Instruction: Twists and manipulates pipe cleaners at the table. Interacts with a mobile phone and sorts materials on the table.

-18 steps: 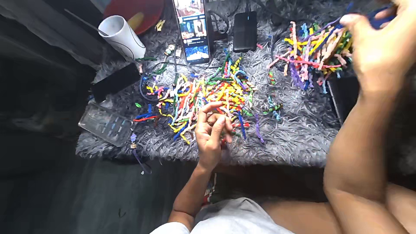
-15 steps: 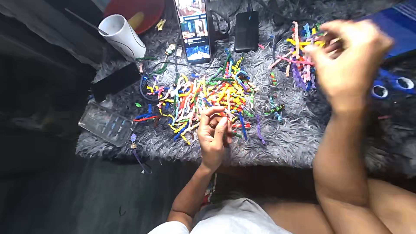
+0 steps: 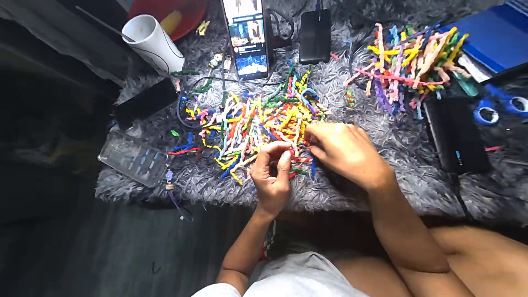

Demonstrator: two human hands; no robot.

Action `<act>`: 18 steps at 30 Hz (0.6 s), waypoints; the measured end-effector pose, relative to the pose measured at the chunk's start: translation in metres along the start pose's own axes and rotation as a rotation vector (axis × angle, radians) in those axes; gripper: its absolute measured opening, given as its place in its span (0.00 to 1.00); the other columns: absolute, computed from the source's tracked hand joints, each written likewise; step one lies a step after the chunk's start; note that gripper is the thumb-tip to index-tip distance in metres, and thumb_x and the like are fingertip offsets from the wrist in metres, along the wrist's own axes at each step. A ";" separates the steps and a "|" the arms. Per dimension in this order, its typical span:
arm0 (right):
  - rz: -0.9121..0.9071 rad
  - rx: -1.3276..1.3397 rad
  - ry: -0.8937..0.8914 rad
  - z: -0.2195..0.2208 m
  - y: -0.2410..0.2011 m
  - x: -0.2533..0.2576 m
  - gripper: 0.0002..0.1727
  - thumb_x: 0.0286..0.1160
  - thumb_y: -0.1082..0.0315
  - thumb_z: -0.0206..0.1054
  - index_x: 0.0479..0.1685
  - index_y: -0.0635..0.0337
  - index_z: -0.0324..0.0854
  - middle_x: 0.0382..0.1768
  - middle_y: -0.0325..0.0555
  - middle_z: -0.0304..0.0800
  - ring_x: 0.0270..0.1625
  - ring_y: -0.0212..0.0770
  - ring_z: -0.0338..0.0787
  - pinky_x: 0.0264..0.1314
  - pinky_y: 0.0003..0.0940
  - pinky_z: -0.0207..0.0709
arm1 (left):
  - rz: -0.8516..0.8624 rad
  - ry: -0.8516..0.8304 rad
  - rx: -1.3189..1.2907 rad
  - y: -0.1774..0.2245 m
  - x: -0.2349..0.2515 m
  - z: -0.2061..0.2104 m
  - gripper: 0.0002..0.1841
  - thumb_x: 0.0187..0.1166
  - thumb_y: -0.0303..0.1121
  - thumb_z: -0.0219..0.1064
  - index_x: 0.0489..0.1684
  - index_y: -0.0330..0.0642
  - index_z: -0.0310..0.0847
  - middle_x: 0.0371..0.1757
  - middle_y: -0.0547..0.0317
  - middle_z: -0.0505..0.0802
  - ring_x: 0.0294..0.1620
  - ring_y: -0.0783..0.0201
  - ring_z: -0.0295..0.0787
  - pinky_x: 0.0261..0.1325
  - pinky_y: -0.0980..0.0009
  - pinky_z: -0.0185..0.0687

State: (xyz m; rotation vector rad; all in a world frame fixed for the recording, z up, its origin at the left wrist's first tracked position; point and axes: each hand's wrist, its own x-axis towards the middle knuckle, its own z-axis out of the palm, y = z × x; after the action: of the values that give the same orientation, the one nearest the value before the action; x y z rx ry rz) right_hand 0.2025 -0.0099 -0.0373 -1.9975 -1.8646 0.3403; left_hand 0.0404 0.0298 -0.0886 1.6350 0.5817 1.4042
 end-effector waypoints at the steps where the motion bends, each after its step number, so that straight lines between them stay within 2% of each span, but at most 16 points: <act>1: 0.010 -0.004 -0.018 0.000 0.000 0.000 0.06 0.70 0.71 0.76 0.44 0.59 0.88 0.35 0.54 0.90 0.38 0.60 0.91 0.34 0.60 0.79 | 0.009 -0.005 -0.001 0.000 0.000 0.001 0.08 0.85 0.24 0.59 0.52 0.40 0.82 0.42 0.72 0.90 0.33 0.84 0.84 0.37 0.84 0.84; 4: -0.010 0.045 -0.065 0.001 0.005 -0.001 0.05 0.69 0.72 0.77 0.39 0.62 0.88 0.33 0.53 0.90 0.37 0.58 0.92 0.38 0.59 0.82 | 0.023 -0.015 0.007 0.000 -0.001 0.001 0.08 0.85 0.23 0.59 0.53 0.38 0.82 0.44 0.71 0.91 0.33 0.83 0.84 0.38 0.84 0.84; 7: -0.138 0.185 -0.021 -0.001 0.015 -0.004 0.07 0.65 0.77 0.77 0.41 0.61 0.89 0.33 0.49 0.92 0.36 0.50 0.92 0.42 0.52 0.85 | 0.069 -0.060 0.087 0.000 -0.001 0.000 0.08 0.84 0.24 0.60 0.52 0.34 0.83 0.46 0.64 0.91 0.40 0.80 0.87 0.46 0.81 0.87; 10: -0.173 0.255 0.120 -0.015 0.012 -0.009 0.11 0.67 0.77 0.75 0.49 0.61 0.89 0.41 0.50 0.92 0.40 0.45 0.93 0.44 0.43 0.89 | 0.124 -0.136 0.244 0.004 0.001 0.001 0.09 0.82 0.27 0.63 0.53 0.32 0.83 0.47 0.56 0.91 0.51 0.73 0.88 0.59 0.76 0.85; 13: -0.200 0.328 0.296 -0.027 0.000 -0.018 0.12 0.69 0.72 0.75 0.51 0.61 0.89 0.44 0.47 0.92 0.42 0.35 0.93 0.45 0.28 0.89 | 0.115 -0.249 0.311 0.014 0.003 0.004 0.17 0.84 0.33 0.63 0.63 0.30 0.82 0.61 0.47 0.89 0.67 0.61 0.82 0.72 0.66 0.75; 15: -0.232 0.419 0.405 -0.028 -0.009 -0.023 0.12 0.69 0.71 0.75 0.50 0.64 0.89 0.43 0.44 0.94 0.42 0.28 0.93 0.47 0.20 0.88 | 0.073 -0.308 0.205 0.019 0.004 0.007 0.20 0.88 0.36 0.61 0.69 0.29 0.78 0.64 0.48 0.88 0.70 0.65 0.81 0.75 0.68 0.76; 16: -0.258 0.490 0.453 -0.027 -0.012 -0.025 0.11 0.68 0.72 0.76 0.48 0.66 0.90 0.42 0.44 0.94 0.42 0.25 0.92 0.48 0.18 0.87 | 0.049 -0.315 0.130 0.021 0.004 0.009 0.19 0.89 0.34 0.60 0.69 0.29 0.78 0.63 0.51 0.89 0.67 0.70 0.83 0.72 0.72 0.78; 18: -0.306 0.638 0.530 -0.023 -0.017 -0.027 0.11 0.66 0.74 0.77 0.45 0.68 0.89 0.42 0.41 0.94 0.43 0.23 0.92 0.50 0.17 0.88 | 0.024 -0.302 0.015 0.025 0.003 0.012 0.14 0.90 0.31 0.58 0.63 0.30 0.80 0.56 0.58 0.91 0.58 0.78 0.86 0.65 0.76 0.83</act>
State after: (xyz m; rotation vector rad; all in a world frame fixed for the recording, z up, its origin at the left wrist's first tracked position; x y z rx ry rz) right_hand 0.1948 -0.0385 -0.0119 -1.2063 -1.4464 0.2420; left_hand 0.0477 0.0161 -0.0656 1.8272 0.3990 1.1413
